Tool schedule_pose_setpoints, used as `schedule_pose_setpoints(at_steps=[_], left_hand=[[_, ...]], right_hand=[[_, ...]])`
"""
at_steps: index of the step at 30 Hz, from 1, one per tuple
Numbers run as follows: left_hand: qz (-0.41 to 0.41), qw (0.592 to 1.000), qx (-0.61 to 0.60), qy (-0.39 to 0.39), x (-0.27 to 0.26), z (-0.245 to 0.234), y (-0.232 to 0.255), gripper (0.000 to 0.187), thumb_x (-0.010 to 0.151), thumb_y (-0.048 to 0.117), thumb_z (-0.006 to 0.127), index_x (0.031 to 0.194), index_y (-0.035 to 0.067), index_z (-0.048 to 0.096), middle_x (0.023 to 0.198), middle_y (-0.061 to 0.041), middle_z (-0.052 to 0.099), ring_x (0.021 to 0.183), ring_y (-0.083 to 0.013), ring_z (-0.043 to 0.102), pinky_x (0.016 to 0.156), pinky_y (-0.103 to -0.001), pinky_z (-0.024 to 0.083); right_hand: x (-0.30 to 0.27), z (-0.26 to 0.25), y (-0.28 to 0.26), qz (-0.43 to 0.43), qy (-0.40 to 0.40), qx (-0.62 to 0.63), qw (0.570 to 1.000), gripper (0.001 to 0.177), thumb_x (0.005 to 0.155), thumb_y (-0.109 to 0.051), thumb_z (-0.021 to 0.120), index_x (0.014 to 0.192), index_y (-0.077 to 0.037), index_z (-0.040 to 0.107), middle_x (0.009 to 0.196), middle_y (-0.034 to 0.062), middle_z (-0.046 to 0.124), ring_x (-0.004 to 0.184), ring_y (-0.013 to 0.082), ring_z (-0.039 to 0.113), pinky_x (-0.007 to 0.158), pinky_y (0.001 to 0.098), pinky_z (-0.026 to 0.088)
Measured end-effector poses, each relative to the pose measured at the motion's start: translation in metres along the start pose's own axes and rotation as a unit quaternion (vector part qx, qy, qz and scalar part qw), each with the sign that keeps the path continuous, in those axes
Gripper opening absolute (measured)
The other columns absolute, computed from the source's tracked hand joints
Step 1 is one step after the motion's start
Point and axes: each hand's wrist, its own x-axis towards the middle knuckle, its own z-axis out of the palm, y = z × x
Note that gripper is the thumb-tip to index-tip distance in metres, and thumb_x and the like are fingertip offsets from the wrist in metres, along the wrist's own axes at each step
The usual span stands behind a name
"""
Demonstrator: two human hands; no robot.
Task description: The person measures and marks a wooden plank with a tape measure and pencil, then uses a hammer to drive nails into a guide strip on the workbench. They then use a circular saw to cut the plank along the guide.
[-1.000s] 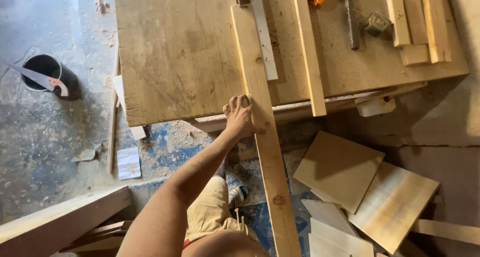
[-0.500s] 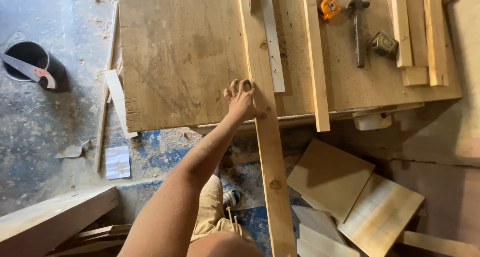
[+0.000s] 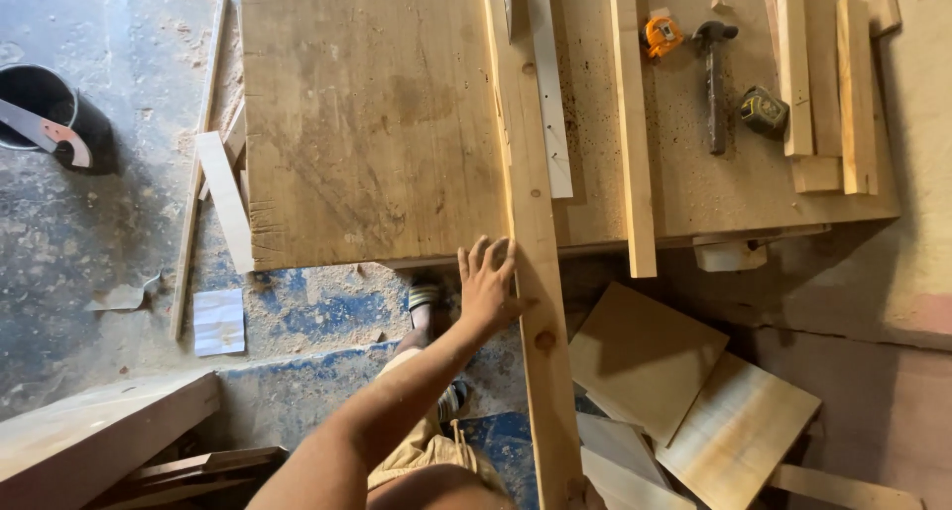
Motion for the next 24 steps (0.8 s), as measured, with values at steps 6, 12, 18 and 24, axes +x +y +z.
schedule_pose_setpoints(at_steps=[6,12,18,24], left_hand=[[-0.06,0.995,0.052,-0.062,0.019,0.011,-0.002,0.11,0.072,0.061,0.082,0.158,0.016,0.03,0.157,-0.013,0.033,0.153,-0.0402,0.008,0.12,-0.072,-0.003],[-0.067,0.995,0.039,-0.055,0.056,-0.006,-0.013,0.1,0.076,0.057,0.078,0.158,0.019,0.033,0.156,-0.01,0.031,0.152,-0.0442,0.005,0.114,-0.08,-0.006],[-0.094,0.993,0.032,-0.069,0.095,-0.029,-0.02,0.097,0.076,0.057,0.082,0.155,0.026,0.036,0.156,-0.009,0.027,0.152,-0.0439,0.004,0.112,-0.084,-0.006],[-0.107,0.992,0.03,-0.064,0.117,-0.019,-0.035,0.101,0.076,0.06,0.081,0.158,0.03,0.03,0.156,-0.009,0.025,0.151,-0.042,0.003,0.113,-0.081,-0.008]], right_hand=[[0.085,-0.086,-0.04,-0.022,0.025,-0.021,0.999,0.017,0.092,-0.021,0.07,0.104,-0.013,0.078,0.103,0.006,0.075,0.087,0.0226,0.073,0.084,0.0353,0.064],[0.156,-0.131,-0.075,-0.093,0.071,0.11,0.987,0.035,0.093,-0.018,0.069,0.126,-0.009,0.07,0.114,0.0182,0.069,0.1,0.0318,0.071,0.097,0.04,0.06],[0.241,-0.157,-0.098,0.386,-0.367,0.29,0.795,0.054,0.098,-0.053,0.047,0.112,-0.007,0.071,0.106,0.0169,0.076,0.1,0.0329,0.07,0.084,0.0389,0.047],[0.261,-0.152,-0.109,0.354,-0.302,0.3,0.833,0.056,0.095,-0.053,0.048,0.112,-0.005,0.071,0.114,0.0178,0.077,0.108,0.037,0.07,0.087,0.0428,0.048]])
